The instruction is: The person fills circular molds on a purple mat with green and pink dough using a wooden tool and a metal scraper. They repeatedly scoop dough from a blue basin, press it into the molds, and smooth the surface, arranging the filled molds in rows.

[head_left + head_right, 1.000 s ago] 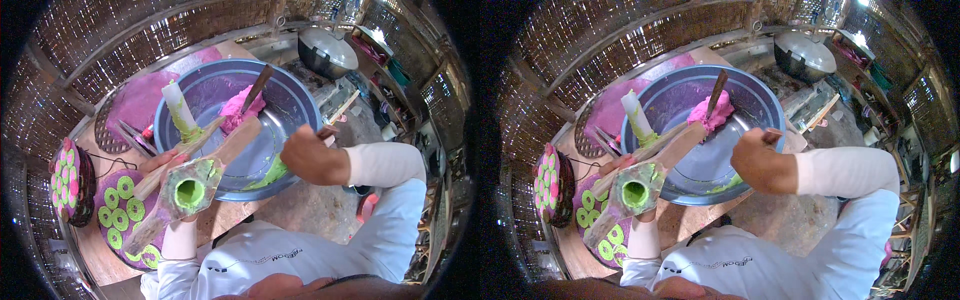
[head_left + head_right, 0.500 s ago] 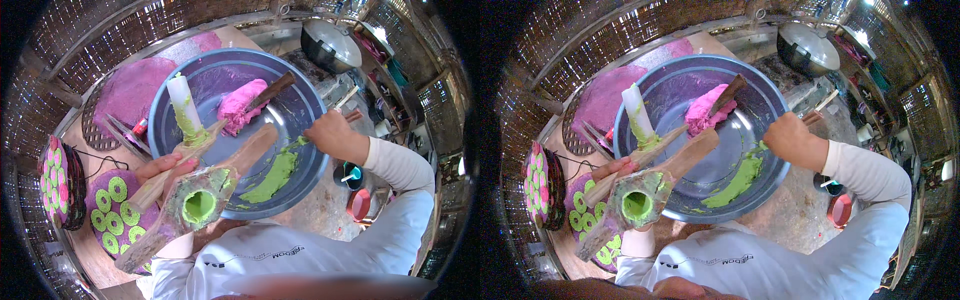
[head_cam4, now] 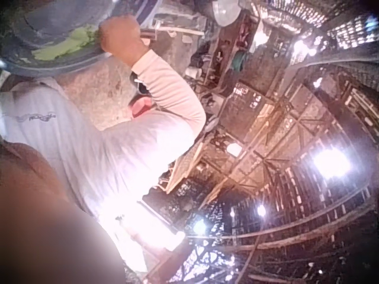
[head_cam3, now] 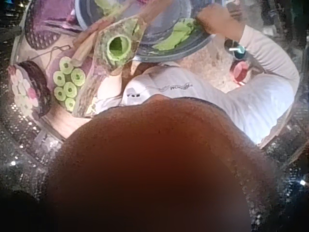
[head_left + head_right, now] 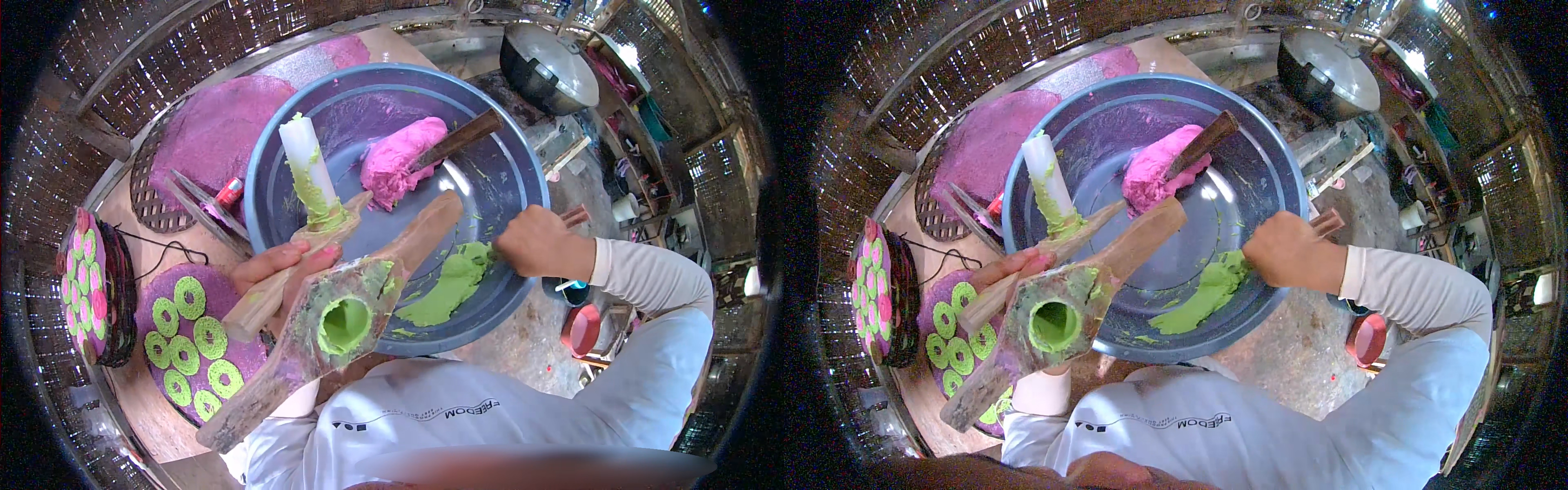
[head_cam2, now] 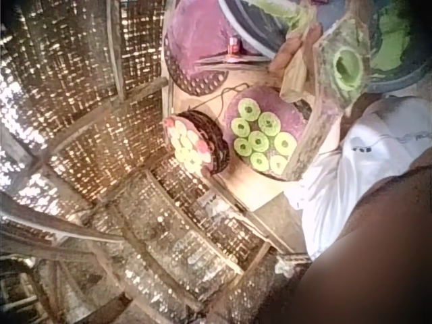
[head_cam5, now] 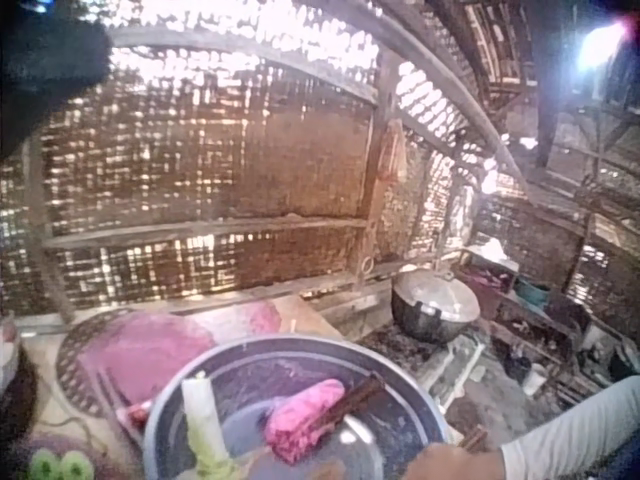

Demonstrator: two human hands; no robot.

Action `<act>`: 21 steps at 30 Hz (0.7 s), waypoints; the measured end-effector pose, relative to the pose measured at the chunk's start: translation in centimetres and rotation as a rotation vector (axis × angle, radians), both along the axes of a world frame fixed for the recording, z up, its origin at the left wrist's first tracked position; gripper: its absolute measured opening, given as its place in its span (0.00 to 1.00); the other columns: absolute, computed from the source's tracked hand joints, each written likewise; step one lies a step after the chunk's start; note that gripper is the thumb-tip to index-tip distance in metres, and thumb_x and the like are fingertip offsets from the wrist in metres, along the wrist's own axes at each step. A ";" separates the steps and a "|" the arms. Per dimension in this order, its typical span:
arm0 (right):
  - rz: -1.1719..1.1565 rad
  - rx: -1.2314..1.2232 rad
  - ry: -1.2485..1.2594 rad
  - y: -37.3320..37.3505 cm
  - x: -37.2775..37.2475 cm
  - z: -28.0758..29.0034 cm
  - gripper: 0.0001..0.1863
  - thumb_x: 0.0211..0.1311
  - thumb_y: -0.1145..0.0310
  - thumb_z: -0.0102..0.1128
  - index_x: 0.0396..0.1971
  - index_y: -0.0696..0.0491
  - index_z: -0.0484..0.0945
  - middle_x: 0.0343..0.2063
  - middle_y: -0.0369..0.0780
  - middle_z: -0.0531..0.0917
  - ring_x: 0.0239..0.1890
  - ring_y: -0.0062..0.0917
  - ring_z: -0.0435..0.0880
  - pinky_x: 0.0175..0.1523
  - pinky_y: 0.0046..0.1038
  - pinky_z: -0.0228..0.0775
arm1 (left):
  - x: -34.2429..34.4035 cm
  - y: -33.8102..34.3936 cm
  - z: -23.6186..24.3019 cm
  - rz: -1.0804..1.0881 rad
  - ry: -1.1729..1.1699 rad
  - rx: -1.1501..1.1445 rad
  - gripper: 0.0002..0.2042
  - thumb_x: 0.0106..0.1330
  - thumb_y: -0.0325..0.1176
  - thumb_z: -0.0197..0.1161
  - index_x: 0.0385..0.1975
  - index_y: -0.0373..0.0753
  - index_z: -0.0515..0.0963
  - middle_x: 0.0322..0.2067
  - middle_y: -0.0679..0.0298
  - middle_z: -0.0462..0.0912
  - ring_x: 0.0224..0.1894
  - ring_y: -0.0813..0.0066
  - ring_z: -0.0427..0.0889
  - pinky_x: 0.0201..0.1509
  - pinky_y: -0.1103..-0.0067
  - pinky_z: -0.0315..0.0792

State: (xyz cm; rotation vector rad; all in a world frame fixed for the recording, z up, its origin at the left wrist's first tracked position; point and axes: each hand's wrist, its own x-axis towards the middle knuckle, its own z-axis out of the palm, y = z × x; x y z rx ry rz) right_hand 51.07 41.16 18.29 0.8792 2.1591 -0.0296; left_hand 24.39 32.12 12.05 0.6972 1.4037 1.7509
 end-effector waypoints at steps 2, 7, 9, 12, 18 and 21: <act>-0.028 -0.006 0.032 -0.6 -0.4 0.0 0.07 0.40 0.69 0.56 0.20 0.53 0.80 0.23 0.43 0.81 0.29 0.35 0.82 0.34 0.33 0.73 | 0.6 0.1 -0.5 0.079 0.196 0.189 0.13 0.50 0.29 0.66 0.34 0.31 0.73 0.29 0.57 0.76 0.33 0.71 0.78 0.40 0.79 0.73; -0.052 -0.027 0.085 -1.8 -0.8 -0.9 0.06 0.38 0.70 0.56 0.20 0.51 0.80 0.23 0.44 0.81 0.28 0.36 0.82 0.32 0.34 0.73 | 1.0 1.0 -0.3 0.127 0.559 0.563 0.14 0.52 0.31 0.65 0.35 0.31 0.72 0.30 0.57 0.75 0.34 0.72 0.78 0.41 0.78 0.73; -0.024 0.009 0.166 -2.5 -0.6 -0.8 0.06 0.41 0.67 0.55 0.20 0.49 0.79 0.20 0.42 0.80 0.25 0.36 0.81 0.29 0.35 0.72 | 1.0 0.9 0.0 0.097 0.667 0.578 0.13 0.52 0.31 0.64 0.35 0.32 0.71 0.30 0.56 0.75 0.35 0.71 0.77 0.41 0.78 0.72; 0.037 0.104 0.319 -3.9 0.4 0.5 0.06 0.49 0.61 0.53 0.24 0.46 0.77 0.16 0.39 0.77 0.20 0.35 0.78 0.24 0.37 0.67 | 0.6 0.8 1.2 0.003 0.800 0.550 0.13 0.50 0.31 0.64 0.33 0.34 0.72 0.31 0.58 0.74 0.36 0.70 0.75 0.41 0.76 0.70; -0.047 0.351 0.677 -8.9 2.5 8.5 0.07 0.51 0.62 0.54 0.29 0.46 0.76 0.16 0.37 0.76 0.17 0.34 0.75 0.20 0.35 0.64 | 0.8 0.4 3.6 -0.143 1.049 0.462 0.13 0.44 0.31 0.66 0.31 0.40 0.74 0.31 0.61 0.72 0.37 0.67 0.71 0.41 0.73 0.67; -0.064 0.451 0.751 -11.2 3.4 10.5 0.06 0.52 0.62 0.52 0.28 0.45 0.74 0.15 0.36 0.75 0.15 0.33 0.75 0.17 0.33 0.64 | 1.0 0.3 4.9 -0.161 1.211 0.474 0.13 0.41 0.31 0.67 0.30 0.42 0.75 0.31 0.63 0.72 0.38 0.66 0.69 0.41 0.72 0.65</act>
